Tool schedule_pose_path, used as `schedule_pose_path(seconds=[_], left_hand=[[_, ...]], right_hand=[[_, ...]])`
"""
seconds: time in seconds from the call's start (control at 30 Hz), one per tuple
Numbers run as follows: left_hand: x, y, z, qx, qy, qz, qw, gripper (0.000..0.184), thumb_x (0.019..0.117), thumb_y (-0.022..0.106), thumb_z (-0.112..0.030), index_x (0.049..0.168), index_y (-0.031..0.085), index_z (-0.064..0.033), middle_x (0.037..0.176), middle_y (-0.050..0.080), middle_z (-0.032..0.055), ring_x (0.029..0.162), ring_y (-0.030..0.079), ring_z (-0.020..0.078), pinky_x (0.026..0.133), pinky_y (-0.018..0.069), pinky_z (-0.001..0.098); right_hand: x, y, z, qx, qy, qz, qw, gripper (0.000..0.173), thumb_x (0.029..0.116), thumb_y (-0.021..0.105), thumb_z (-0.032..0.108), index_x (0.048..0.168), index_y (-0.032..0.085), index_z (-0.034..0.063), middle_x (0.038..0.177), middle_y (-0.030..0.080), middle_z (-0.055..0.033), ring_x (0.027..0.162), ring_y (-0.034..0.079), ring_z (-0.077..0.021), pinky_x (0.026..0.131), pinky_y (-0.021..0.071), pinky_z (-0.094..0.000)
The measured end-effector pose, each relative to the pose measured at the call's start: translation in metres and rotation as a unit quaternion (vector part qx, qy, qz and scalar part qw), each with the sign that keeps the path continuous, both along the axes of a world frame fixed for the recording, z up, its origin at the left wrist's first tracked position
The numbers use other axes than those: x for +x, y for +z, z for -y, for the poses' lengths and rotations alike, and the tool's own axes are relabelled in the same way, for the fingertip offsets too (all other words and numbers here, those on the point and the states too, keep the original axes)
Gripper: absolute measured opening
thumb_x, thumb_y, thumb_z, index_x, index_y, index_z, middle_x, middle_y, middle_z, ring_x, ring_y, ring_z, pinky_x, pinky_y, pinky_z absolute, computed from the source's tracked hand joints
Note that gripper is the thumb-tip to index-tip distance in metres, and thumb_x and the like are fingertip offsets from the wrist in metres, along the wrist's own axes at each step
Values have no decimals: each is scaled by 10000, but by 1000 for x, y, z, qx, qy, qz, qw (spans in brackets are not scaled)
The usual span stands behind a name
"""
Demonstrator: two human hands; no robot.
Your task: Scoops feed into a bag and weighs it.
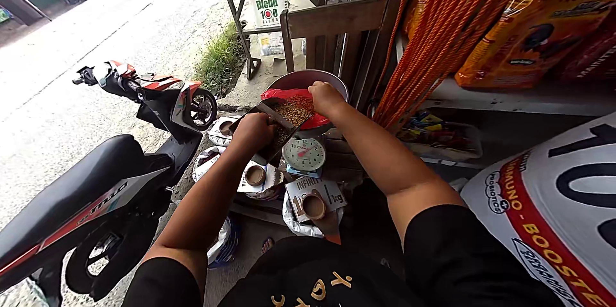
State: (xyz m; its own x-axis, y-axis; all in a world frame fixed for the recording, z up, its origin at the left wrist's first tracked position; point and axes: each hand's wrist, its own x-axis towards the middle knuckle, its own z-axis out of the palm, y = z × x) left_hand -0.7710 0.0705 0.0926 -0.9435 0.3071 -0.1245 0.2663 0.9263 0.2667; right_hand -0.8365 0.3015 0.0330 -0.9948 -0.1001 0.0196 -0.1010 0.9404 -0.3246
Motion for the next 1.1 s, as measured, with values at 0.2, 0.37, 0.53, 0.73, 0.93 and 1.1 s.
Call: schedule_pose_path(seconds=[0.2, 0.37, 0.53, 0.73, 0.93, 1.1], left_hand=[[-6, 4, -7, -42, -11, 6, 999, 286, 1012, 611, -264, 858, 685, -36, 871, 697, 170, 899, 695, 367, 791, 540, 601], [-8, 3, -5, -50, -2, 2, 999, 313, 1008, 616, -287, 842, 677, -29, 865, 695, 178, 893, 696, 372, 782, 541, 606], [-6, 7, -5, -57, 4, 4, 998, 281, 1013, 597, -255, 871, 681, -27, 891, 699, 181, 912, 697, 376, 784, 539, 608], [-3, 5, -7, -37, 0, -20, 999, 295, 1006, 611, -254, 823, 665, -30, 831, 683, 173, 852, 688, 365, 754, 530, 590], [0, -4, -6, -22, 12, -26, 999, 294, 1006, 604, -241, 816, 651, -21, 819, 674, 176, 839, 684, 364, 743, 528, 588], [3, -8, -3, -21, 24, -26, 999, 282, 1011, 596, -236, 836, 658, -25, 829, 678, 176, 851, 688, 365, 751, 532, 588]], right_hand=[[0, -1, -1, -1, 9, -9, 1000, 323, 849, 626, -113, 1166, 678, -78, 1265, 622, -248, 1232, 580, -427, 1037, 484, -571], [1, 0, 0, 9, 12, -7, 1000, 354, 832, 645, -110, 1183, 673, -72, 1280, 616, -243, 1228, 586, -421, 1030, 491, -560], [1, 2, 2, 7, 12, -4, 1000, 382, 838, 636, -118, 1215, 662, -70, 1307, 603, -248, 1245, 578, -422, 1039, 485, -563], [3, 0, 3, 12, 9, -12, 1000, 392, 829, 648, -110, 1218, 662, -58, 1331, 580, -248, 1245, 576, -423, 1029, 498, -559], [7, 1, 3, -6, 7, -23, 1000, 372, 857, 603, -128, 1220, 660, -69, 1345, 568, -252, 1252, 569, -427, 1040, 492, -553], [5, -1, 3, -4, 12, -31, 999, 369, 846, 621, -116, 1209, 661, -71, 1351, 559, -254, 1253, 567, -420, 1046, 491, -539]])
